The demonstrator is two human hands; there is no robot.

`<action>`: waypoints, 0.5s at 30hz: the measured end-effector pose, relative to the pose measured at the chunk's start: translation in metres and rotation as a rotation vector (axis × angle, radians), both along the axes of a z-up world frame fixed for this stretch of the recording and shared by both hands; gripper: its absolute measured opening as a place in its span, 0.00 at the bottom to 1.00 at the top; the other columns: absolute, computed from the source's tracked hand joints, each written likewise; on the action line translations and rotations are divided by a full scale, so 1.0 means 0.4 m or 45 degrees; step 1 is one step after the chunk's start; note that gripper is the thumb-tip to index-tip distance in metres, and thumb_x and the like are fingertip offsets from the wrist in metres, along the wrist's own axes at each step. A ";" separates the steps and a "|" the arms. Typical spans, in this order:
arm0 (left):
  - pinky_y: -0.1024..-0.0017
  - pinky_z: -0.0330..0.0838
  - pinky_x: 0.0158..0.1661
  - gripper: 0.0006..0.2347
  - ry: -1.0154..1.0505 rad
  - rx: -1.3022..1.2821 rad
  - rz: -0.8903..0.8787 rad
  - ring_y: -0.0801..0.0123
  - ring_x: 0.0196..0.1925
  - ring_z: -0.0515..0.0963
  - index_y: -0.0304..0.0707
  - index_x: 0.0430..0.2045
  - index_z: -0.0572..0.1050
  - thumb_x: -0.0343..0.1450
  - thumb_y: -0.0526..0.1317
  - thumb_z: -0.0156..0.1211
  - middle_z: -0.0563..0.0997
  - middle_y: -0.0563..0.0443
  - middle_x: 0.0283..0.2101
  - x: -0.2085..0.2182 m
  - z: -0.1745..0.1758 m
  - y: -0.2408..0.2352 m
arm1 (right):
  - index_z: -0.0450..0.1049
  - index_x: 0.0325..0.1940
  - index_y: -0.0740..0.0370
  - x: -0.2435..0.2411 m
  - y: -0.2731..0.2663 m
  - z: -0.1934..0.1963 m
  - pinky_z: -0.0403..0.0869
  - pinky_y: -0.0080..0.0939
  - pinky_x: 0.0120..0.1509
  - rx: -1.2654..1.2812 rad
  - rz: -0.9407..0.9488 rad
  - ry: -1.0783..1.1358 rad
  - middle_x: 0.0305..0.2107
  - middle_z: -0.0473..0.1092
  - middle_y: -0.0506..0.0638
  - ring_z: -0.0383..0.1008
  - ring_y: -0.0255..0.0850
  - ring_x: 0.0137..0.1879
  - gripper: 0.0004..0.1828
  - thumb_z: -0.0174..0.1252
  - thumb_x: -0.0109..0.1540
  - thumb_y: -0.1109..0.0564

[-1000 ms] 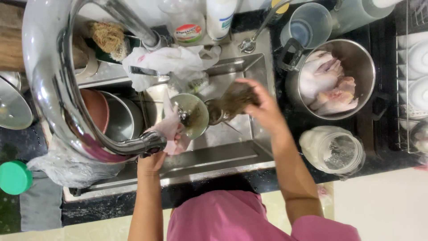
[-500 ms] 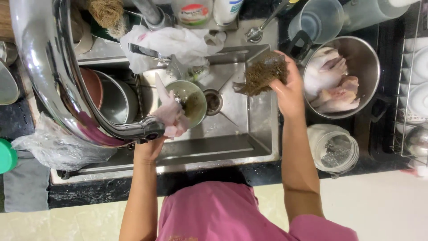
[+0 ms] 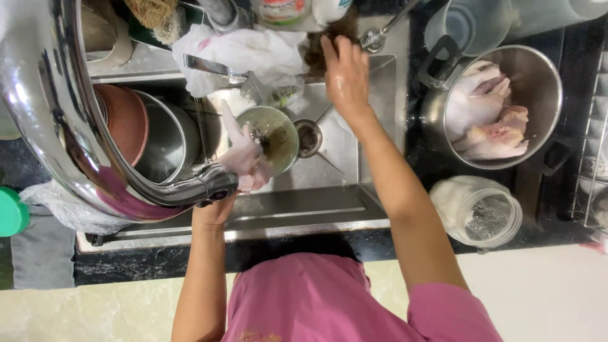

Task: The person cleans out the kitchen sink drain filter and handles raw chicken pieces.

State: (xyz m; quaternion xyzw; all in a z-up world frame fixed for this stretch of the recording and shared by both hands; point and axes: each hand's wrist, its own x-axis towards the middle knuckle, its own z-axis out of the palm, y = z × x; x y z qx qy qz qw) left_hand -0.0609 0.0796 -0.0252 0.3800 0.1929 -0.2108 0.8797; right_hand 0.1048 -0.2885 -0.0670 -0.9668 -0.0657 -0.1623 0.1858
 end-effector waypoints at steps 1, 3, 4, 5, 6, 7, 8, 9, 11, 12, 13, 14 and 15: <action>0.67 0.73 0.50 0.10 0.003 0.000 0.005 0.68 0.45 0.78 0.39 0.38 0.79 0.71 0.44 0.71 0.81 0.52 0.41 0.004 -0.003 0.005 | 0.68 0.70 0.64 0.000 -0.004 0.002 0.66 0.52 0.68 0.000 0.005 0.003 0.61 0.62 0.59 0.65 0.54 0.65 0.34 0.65 0.59 0.69; 0.71 0.71 0.51 0.08 -0.107 -0.028 0.007 0.70 0.44 0.77 0.41 0.36 0.80 0.72 0.42 0.73 0.82 0.53 0.41 -0.001 -0.008 0.015 | 0.65 0.75 0.66 -0.013 -0.010 0.003 0.67 0.52 0.71 0.023 0.062 0.112 0.62 0.62 0.59 0.66 0.53 0.65 0.38 0.65 0.60 0.69; 0.71 0.71 0.51 0.08 -0.096 -0.026 0.014 0.70 0.44 0.77 0.41 0.36 0.80 0.72 0.42 0.73 0.82 0.53 0.41 -0.003 0.001 0.015 | 0.65 0.75 0.66 -0.026 -0.008 0.043 0.67 0.52 0.71 0.024 0.068 0.122 0.62 0.62 0.59 0.66 0.53 0.65 0.38 0.65 0.60 0.69; 0.70 0.72 0.51 0.09 -0.122 -0.032 0.008 0.70 0.44 0.78 0.40 0.36 0.81 0.72 0.43 0.73 0.82 0.53 0.41 0.003 0.008 0.015 | 0.63 0.76 0.66 -0.034 -0.009 0.084 0.67 0.53 0.71 0.060 0.071 0.128 0.62 0.61 0.60 0.66 0.55 0.66 0.40 0.66 0.59 0.68; 0.69 0.73 0.51 0.10 -0.148 -0.038 0.002 0.69 0.43 0.79 0.40 0.35 0.81 0.71 0.45 0.73 0.82 0.53 0.40 0.009 0.017 0.013 | 0.62 0.76 0.66 -0.042 -0.012 0.128 0.66 0.54 0.71 0.096 0.073 0.134 0.63 0.61 0.61 0.65 0.56 0.66 0.42 0.67 0.58 0.67; 0.69 0.73 0.51 0.10 -0.148 -0.041 -0.001 0.69 0.43 0.79 0.40 0.35 0.81 0.71 0.45 0.73 0.82 0.53 0.40 0.019 0.039 0.002 | 0.62 0.76 0.66 -0.050 -0.017 0.142 0.66 0.54 0.71 0.094 0.071 0.134 0.63 0.61 0.61 0.65 0.56 0.66 0.42 0.67 0.58 0.67; 0.70 0.73 0.49 0.10 -0.156 -0.010 0.027 0.70 0.43 0.79 0.39 0.37 0.81 0.71 0.45 0.72 0.82 0.53 0.41 0.029 0.061 -0.009 | 0.60 0.76 0.65 -0.058 -0.023 0.157 0.66 0.54 0.71 0.124 0.075 0.144 0.64 0.60 0.62 0.65 0.57 0.66 0.43 0.67 0.58 0.67; 0.71 0.73 0.48 0.11 -0.161 0.021 0.054 0.71 0.43 0.79 0.37 0.39 0.81 0.70 0.45 0.72 0.82 0.53 0.41 0.037 0.084 -0.019 | 0.59 0.77 0.64 -0.069 -0.028 0.171 0.66 0.55 0.70 0.154 0.077 0.157 0.65 0.59 0.63 0.65 0.58 0.66 0.44 0.67 0.58 0.67; 0.72 0.73 0.46 0.11 -0.118 0.054 0.074 0.71 0.42 0.78 0.36 0.40 0.81 0.71 0.43 0.72 0.81 0.52 0.41 0.034 0.078 -0.011 | 0.59 0.77 0.64 -0.089 -0.036 0.177 0.66 0.55 0.71 0.212 0.080 0.161 0.66 0.59 0.64 0.65 0.58 0.67 0.43 0.67 0.59 0.66; 0.73 0.72 0.45 0.11 -0.077 0.088 0.096 0.72 0.41 0.78 0.35 0.41 0.80 0.71 0.41 0.72 0.81 0.51 0.40 0.034 0.074 -0.006 | 0.59 0.77 0.63 -0.098 -0.039 0.180 0.67 0.55 0.71 0.270 0.086 0.164 0.67 0.58 0.64 0.64 0.58 0.68 0.42 0.67 0.60 0.66; 0.73 0.72 0.45 0.11 -0.074 0.088 0.096 0.72 0.41 0.78 0.35 0.41 0.80 0.71 0.41 0.72 0.81 0.51 0.40 0.041 0.099 -0.017 | 0.59 0.77 0.63 -0.108 -0.042 0.177 0.67 0.55 0.71 0.271 0.086 0.167 0.67 0.58 0.64 0.64 0.58 0.68 0.42 0.67 0.60 0.66; 0.73 0.74 0.44 0.12 -0.096 0.082 0.093 0.71 0.41 0.79 0.35 0.42 0.80 0.70 0.41 0.71 0.81 0.51 0.40 0.048 0.122 -0.028 | 0.60 0.76 0.62 -0.118 -0.044 0.174 0.67 0.55 0.71 0.319 0.074 0.154 0.67 0.59 0.63 0.64 0.58 0.68 0.39 0.66 0.62 0.65; 0.73 0.75 0.43 0.13 -0.117 0.075 0.092 0.71 0.40 0.79 0.34 0.43 0.80 0.68 0.40 0.70 0.81 0.51 0.39 0.054 0.146 -0.039 | 0.62 0.75 0.61 -0.129 -0.046 0.170 0.68 0.55 0.72 0.368 0.062 0.143 0.67 0.59 0.61 0.64 0.58 0.69 0.36 0.66 0.63 0.64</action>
